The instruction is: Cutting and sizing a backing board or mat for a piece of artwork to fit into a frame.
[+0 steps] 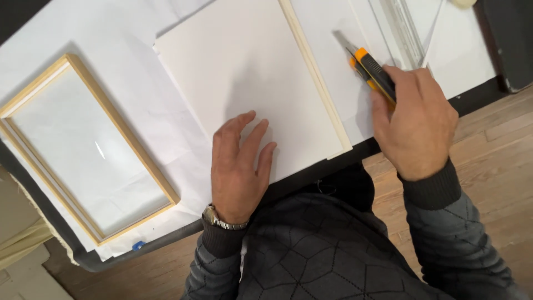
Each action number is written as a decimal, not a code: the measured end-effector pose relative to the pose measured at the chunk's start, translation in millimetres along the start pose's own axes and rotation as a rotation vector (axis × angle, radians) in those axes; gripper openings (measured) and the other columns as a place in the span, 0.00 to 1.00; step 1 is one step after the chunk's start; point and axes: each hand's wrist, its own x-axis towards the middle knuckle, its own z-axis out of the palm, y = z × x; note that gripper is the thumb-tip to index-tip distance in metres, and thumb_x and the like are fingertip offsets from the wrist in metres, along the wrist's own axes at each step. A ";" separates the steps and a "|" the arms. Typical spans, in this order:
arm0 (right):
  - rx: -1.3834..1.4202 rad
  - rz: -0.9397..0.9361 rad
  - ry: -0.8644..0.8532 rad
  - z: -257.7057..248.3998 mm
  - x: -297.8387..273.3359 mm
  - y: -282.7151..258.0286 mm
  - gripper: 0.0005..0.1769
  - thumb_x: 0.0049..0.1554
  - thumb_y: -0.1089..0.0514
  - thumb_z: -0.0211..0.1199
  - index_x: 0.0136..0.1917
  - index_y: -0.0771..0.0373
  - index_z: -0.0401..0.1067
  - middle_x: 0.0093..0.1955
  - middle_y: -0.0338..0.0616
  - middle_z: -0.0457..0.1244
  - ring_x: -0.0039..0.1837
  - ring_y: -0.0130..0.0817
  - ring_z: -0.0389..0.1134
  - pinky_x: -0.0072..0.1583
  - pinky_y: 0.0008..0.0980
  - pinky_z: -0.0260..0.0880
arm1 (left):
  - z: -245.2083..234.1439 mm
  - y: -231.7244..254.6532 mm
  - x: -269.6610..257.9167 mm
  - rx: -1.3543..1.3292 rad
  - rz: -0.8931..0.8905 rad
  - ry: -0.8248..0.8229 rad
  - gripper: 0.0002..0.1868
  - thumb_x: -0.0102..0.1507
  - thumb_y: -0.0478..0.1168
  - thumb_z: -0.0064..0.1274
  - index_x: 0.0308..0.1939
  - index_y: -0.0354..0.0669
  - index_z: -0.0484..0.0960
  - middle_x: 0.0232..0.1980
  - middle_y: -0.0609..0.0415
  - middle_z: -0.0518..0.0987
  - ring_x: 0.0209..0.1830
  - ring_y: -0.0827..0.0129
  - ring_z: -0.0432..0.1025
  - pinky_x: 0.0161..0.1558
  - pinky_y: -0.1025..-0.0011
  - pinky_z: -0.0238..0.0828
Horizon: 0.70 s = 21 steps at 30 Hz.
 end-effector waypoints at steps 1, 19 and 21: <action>0.055 0.022 0.021 -2.2 4.4 -3.2 0.20 0.58 0.66 0.72 0.61 0.70 0.71 0.49 0.56 0.65 0.43 0.44 0.68 0.42 0.40 0.71 | -0.2 0.3 1.4 0.000 -0.001 -0.016 0.20 0.63 0.35 0.62 0.59 0.35 0.80 0.66 0.44 0.73 0.65 0.50 0.67 0.62 0.59 0.71; -0.116 0.068 -0.076 -21.0 -3.9 39.8 0.39 0.48 0.57 0.81 0.65 0.77 0.66 0.57 0.59 0.61 0.54 0.50 0.66 0.53 0.45 0.70 | 7.2 1.8 8.9 0.001 0.065 -0.020 0.16 0.64 0.36 0.59 0.56 0.39 0.82 0.65 0.49 0.75 0.68 0.53 0.67 0.64 0.58 0.67; -0.022 0.143 -0.122 -18.0 -8.9 41.2 0.42 0.48 0.57 0.80 0.68 0.77 0.65 0.60 0.61 0.60 0.54 0.49 0.66 0.52 0.44 0.70 | 9.4 1.1 9.6 0.007 0.069 -0.033 0.16 0.64 0.37 0.59 0.56 0.39 0.81 0.65 0.49 0.74 0.68 0.53 0.67 0.64 0.58 0.66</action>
